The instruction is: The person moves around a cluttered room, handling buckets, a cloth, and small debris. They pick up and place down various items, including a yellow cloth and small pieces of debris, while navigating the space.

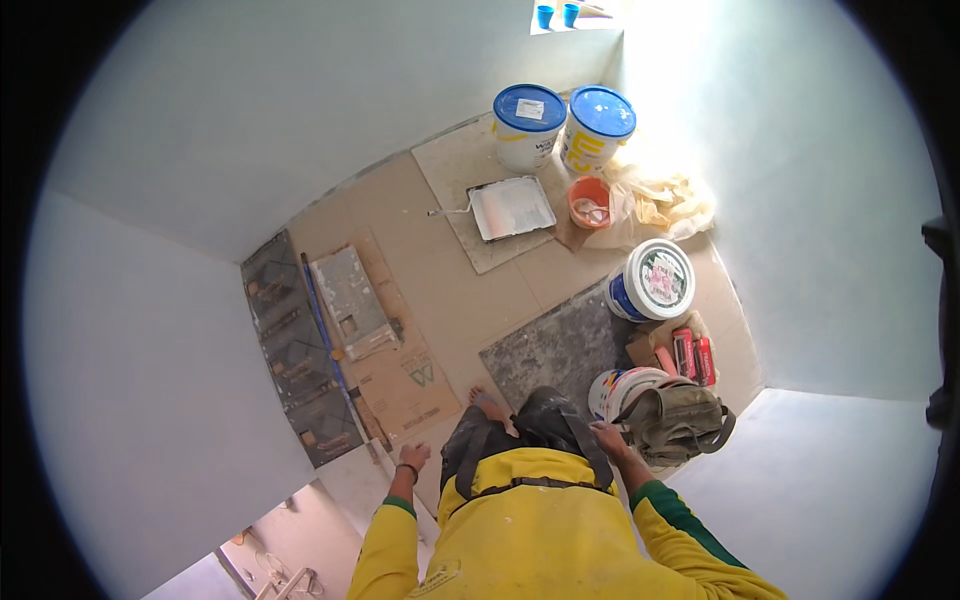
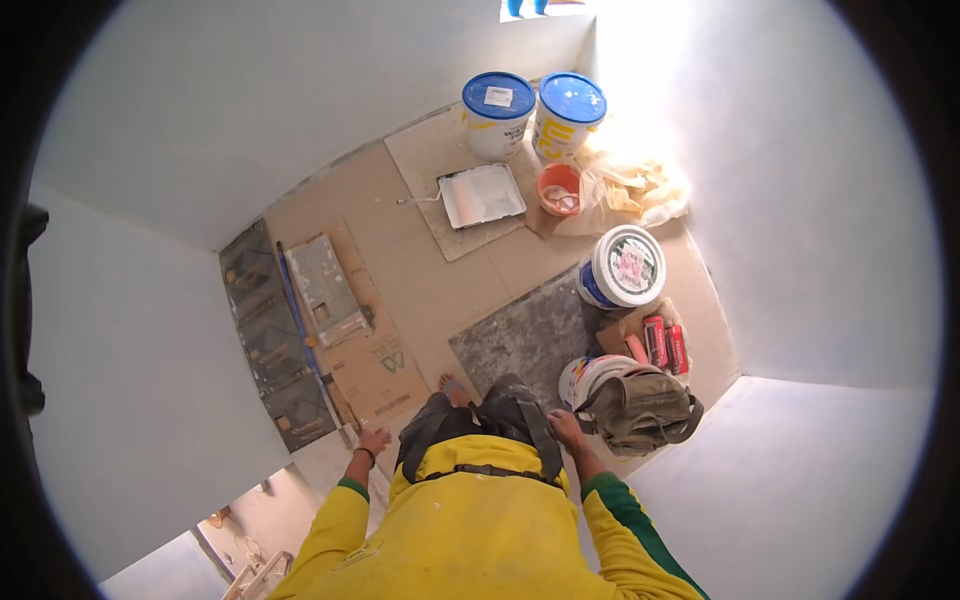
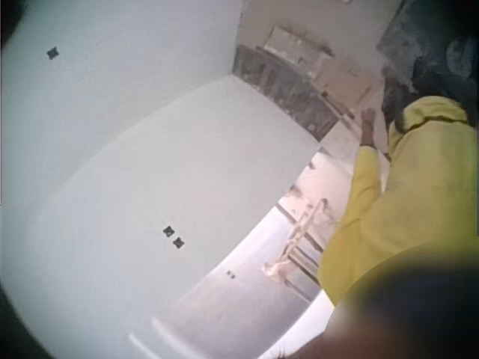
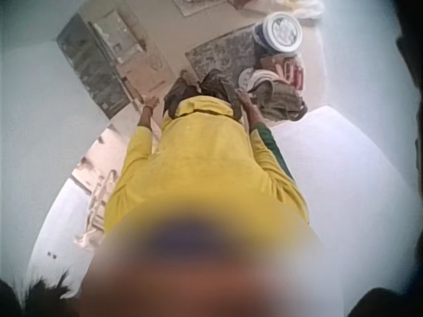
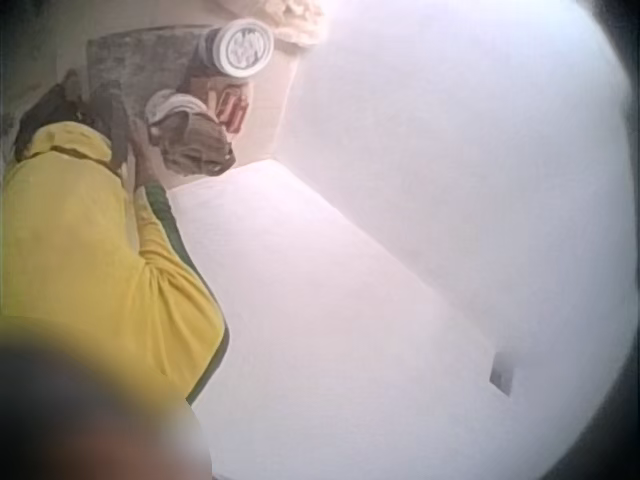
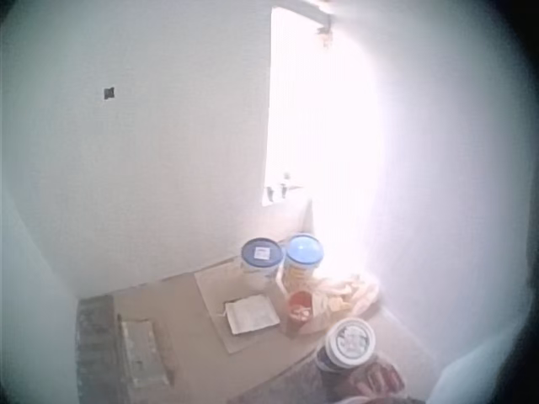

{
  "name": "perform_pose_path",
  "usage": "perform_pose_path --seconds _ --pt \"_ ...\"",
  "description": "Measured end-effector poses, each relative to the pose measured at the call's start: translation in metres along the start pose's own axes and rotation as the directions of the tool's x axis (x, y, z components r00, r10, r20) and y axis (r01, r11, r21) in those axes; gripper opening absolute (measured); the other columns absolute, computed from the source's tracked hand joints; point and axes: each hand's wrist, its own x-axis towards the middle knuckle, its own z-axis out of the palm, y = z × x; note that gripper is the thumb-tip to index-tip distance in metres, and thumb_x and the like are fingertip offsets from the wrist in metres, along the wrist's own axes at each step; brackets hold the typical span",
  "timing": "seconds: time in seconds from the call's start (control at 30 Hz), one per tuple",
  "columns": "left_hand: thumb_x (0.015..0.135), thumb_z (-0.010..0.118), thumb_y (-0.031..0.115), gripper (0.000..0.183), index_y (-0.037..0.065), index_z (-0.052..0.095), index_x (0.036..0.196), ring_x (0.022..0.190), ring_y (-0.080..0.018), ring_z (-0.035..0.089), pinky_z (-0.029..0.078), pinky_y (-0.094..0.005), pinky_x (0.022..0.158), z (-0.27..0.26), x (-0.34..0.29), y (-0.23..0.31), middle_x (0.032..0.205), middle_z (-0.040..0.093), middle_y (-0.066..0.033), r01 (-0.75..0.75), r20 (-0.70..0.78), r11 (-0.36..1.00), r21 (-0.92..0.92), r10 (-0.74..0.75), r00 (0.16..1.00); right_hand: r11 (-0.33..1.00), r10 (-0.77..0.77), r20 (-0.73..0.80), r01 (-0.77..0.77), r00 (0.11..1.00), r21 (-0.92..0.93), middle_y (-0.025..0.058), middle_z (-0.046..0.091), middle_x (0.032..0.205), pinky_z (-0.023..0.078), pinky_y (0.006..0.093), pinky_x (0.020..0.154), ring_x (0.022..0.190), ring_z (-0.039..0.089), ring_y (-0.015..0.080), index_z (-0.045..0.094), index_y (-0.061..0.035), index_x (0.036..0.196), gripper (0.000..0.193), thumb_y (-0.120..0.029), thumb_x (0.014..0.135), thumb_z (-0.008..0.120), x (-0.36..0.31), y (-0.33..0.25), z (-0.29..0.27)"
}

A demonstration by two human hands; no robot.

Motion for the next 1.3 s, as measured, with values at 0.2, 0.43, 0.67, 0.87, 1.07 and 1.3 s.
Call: perform_pose_path --seconds 0.2,0.43,0.67,0.87,1.07,1.3 --pt "0.088 0.06 0.018 0.033 0.0 0.062 0.116 0.08 -0.0162 0.068 0.052 -0.0259 0.064 0.006 0.003 0.074 0.093 0.069 -0.0088 -0.053 -0.094 0.981 -0.187 0.036 0.995 0.976 -0.144 -0.014 0.14 0.989 -0.164 0.0196 0.067 0.101 0.049 0.0376 0.085 0.095 0.064 0.0323 0.067 -0.0003 0.101 0.033 -0.027 0.088 0.052 0.048 -0.051 0.002" --pt "0.086 0.059 0.037 0.041 0.002 0.066 0.106 0.084 -0.0259 0.068 0.051 -0.035 0.076 -0.013 0.057 0.119 0.094 0.069 -0.0156 -0.359 -0.012 0.91 0.209 0.369 0.929 0.937 -0.337 0.008 0.336 0.942 -0.092 0.0189 0.067 0.091 0.049 0.0408 0.076 0.09 0.063 0.0383 0.067 -0.0004 0.091 0.035 -0.031 0.081 0.054 0.183 -0.072 0.002" --pt "0.092 0.044 0.043 0.045 0.005 0.067 0.096 0.083 -0.0343 0.064 0.05 -0.0419 0.074 -0.086 0.108 0.217 0.096 0.068 -0.017 -0.23 0.058 0.68 0.696 0.266 0.962 0.996 -0.026 -0.148 0.038 0.989 0.077 0.0257 0.063 0.099 0.049 0.0446 0.078 0.095 0.062 0.0417 0.066 0.0023 0.09 0.036 -0.03 0.084 0.053 0.289 -0.161 -0.042" --pt "0.088 0.059 0.026 0.031 0.004 0.063 0.11 0.084 -0.0174 0.065 0.051 -0.0281 0.068 -0.127 0.147 0.405 0.093 0.068 -0.0078 -0.052 -0.108 0.948 -0.313 0.019 0.994 0.962 0.124 -0.211 -0.065 0.97 0.267 0.0246 0.065 0.098 0.047 0.0437 0.083 0.099 0.061 0.0407 0.066 0.0032 0.094 0.035 -0.027 0.084 0.051 0.315 -0.247 -0.11" --pt "0.088 0.061 0.023 0.032 0.005 0.063 0.114 0.083 -0.0158 0.064 0.051 -0.0263 0.065 -0.106 0.201 0.507 0.09 0.067 -0.0079 -0.256 -0.015 0.947 -0.192 0.258 0.966 0.931 0.095 -0.303 0.024 0.948 0.365 0.0176 0.068 0.095 0.048 0.0357 0.08 0.091 0.064 0.0308 0.068 0.0021 0.095 0.03 -0.021 0.084 0.052 0.327 -0.265 -0.12" --pt "0.086 0.061 0.022 0.024 0.004 0.07 0.098 0.073 -0.0168 0.064 0.051 -0.0303 0.06 -0.107 0.299 0.529 0.077 0.065 -0.0067 -0.281 0.283 0.913 0.295 0.198 0.939 0.847 0.396 -0.47 -0.115 0.789 0.52 0.0179 0.068 0.099 0.048 0.0356 0.083 0.096 0.065 0.0308 0.069 0.0015 0.097 0.032 -0.024 0.084 0.054 0.29 -0.269 -0.129"
